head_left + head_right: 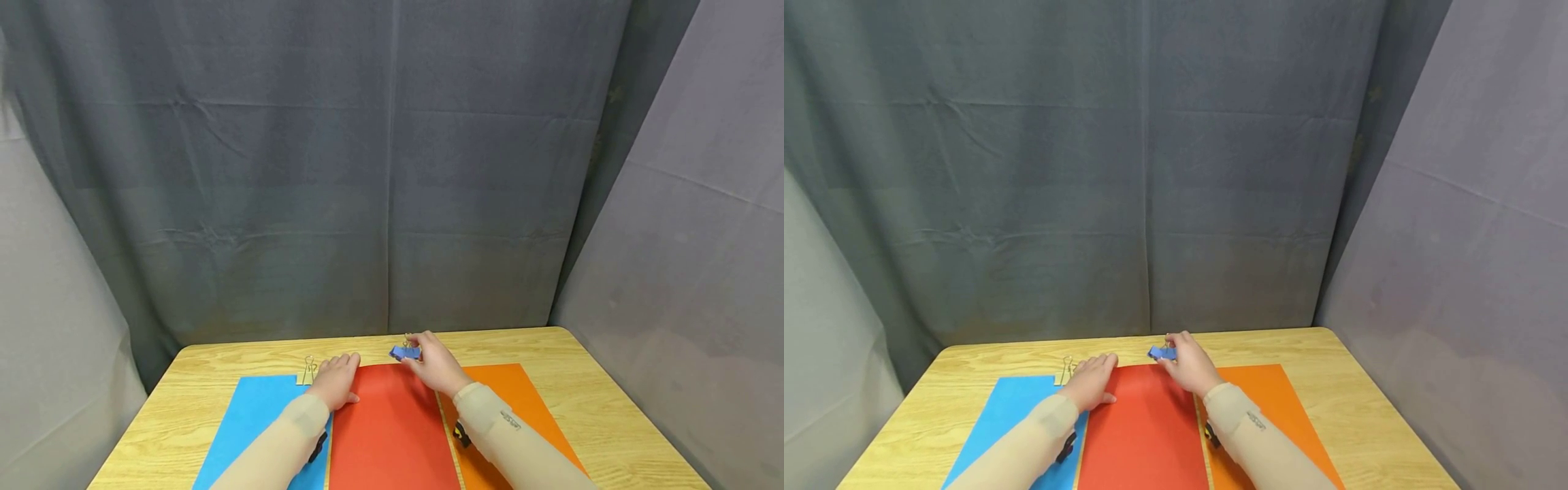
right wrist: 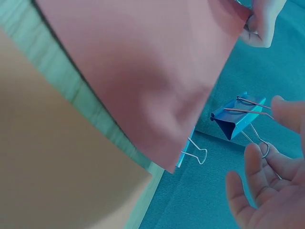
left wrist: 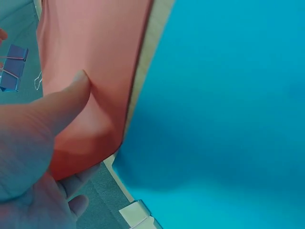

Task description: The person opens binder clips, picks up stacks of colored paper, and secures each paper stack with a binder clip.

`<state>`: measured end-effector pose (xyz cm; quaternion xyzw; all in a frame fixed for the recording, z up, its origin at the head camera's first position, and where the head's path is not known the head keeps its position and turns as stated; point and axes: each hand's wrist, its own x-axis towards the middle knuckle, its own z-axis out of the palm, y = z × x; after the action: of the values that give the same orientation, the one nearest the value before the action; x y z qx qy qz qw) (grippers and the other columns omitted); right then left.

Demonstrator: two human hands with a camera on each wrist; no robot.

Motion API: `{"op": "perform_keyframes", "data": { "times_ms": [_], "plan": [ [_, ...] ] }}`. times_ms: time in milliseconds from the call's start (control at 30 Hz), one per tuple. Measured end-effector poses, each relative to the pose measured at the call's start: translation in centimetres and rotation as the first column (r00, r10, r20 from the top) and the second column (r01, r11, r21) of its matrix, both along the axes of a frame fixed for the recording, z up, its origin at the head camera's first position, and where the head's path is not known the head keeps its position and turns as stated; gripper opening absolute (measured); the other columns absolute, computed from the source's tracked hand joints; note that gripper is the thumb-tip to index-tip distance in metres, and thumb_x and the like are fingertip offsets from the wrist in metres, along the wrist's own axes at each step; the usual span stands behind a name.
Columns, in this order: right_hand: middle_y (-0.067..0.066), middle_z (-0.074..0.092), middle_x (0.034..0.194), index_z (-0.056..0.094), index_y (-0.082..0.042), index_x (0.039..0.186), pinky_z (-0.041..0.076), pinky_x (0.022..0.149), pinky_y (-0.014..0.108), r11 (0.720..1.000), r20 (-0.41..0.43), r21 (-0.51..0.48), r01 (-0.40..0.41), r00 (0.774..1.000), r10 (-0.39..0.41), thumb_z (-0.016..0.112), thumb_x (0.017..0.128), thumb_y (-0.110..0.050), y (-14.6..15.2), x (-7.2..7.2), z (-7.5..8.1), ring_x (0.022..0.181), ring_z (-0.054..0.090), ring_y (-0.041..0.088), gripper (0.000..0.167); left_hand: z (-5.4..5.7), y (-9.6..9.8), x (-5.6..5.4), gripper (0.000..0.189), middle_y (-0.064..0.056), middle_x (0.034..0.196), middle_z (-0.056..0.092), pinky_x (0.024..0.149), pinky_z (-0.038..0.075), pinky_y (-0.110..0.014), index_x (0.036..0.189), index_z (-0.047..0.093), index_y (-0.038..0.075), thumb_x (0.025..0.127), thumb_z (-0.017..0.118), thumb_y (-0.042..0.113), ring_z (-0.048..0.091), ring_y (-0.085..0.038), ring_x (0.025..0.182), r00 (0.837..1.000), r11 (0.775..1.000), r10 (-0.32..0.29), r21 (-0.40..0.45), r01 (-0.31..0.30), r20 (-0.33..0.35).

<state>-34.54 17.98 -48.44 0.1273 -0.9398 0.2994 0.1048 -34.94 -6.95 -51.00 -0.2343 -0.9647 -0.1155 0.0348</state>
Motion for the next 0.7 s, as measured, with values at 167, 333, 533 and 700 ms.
{"op": "perform_keyframes", "data": {
  "times_ms": [167, 333, 533, 700],
  "plan": [
    [0.009, 0.061, 0.118, 0.060, -0.005, 0.137, 0.058, 0.088, 0.034, 1.000, -0.011, 0.006, -0.008, 1.000, 0.008, 0.077, 0.094, -0.027, 0.0, 0.0, -0.2, 0.084, 0.055, 0.013, 0.052, 0.2, 0.0, 0.2, 0.059, -0.013, 0.114, 0.065, 0.109, 0.041, -0.059, 0.120, 0.047, 0.011, 0.081, 0.088, 0.026, 0.060, -0.036, 0.114, 1.000, 1.000, -0.014, 0.011, 0.014, 0.007],
    [0.011, 0.061, 0.119, 0.061, -0.003, 0.135, 0.060, 0.086, 0.035, 1.000, -0.022, 0.011, -0.023, 1.000, 0.023, 0.078, 0.093, -0.024, -0.1, -0.1, 0.0, 0.085, 0.057, 0.014, 0.050, 0.0, 0.1, 0.2, 0.056, -0.008, 0.101, 0.071, 0.104, 0.040, -0.056, 0.118, 0.046, 0.011, 0.082, 0.087, 0.024, 0.066, -0.030, 0.101, 0.999, 0.999, -0.034, -0.005, 0.034, -0.003],
    [0.011, 0.060, 0.122, 0.061, -0.004, 0.135, 0.060, 0.088, 0.037, 0.999, -0.018, 0.027, -0.020, 1.000, 0.020, 0.079, 0.093, -0.023, -0.1, -0.2, 0.5, 0.088, 0.059, 0.016, 0.050, -0.7, 0.1, 0.0, 0.057, -0.007, 0.097, 0.073, 0.104, 0.039, -0.057, 0.119, 0.046, 0.012, 0.081, 0.087, 0.024, 0.070, -0.027, 0.094, 0.998, 0.999, -0.041, -0.031, 0.040, -0.041],
    [0.012, 0.061, 0.123, 0.060, -0.004, 0.136, 0.059, 0.091, 0.039, 1.000, 0.004, 0.009, -0.018, 1.000, 0.017, 0.079, 0.093, -0.023, -0.1, -0.2, 0.4, 0.090, 0.060, 0.017, 0.051, -0.9, 0.1, 0.0, 0.059, -0.007, 0.097, 0.073, 0.102, 0.040, -0.057, 0.120, 0.046, 0.011, 0.081, 0.088, 0.024, 0.070, -0.027, 0.092, 0.998, 0.999, -0.034, -0.031, 0.032, -0.054]
  ]
}}
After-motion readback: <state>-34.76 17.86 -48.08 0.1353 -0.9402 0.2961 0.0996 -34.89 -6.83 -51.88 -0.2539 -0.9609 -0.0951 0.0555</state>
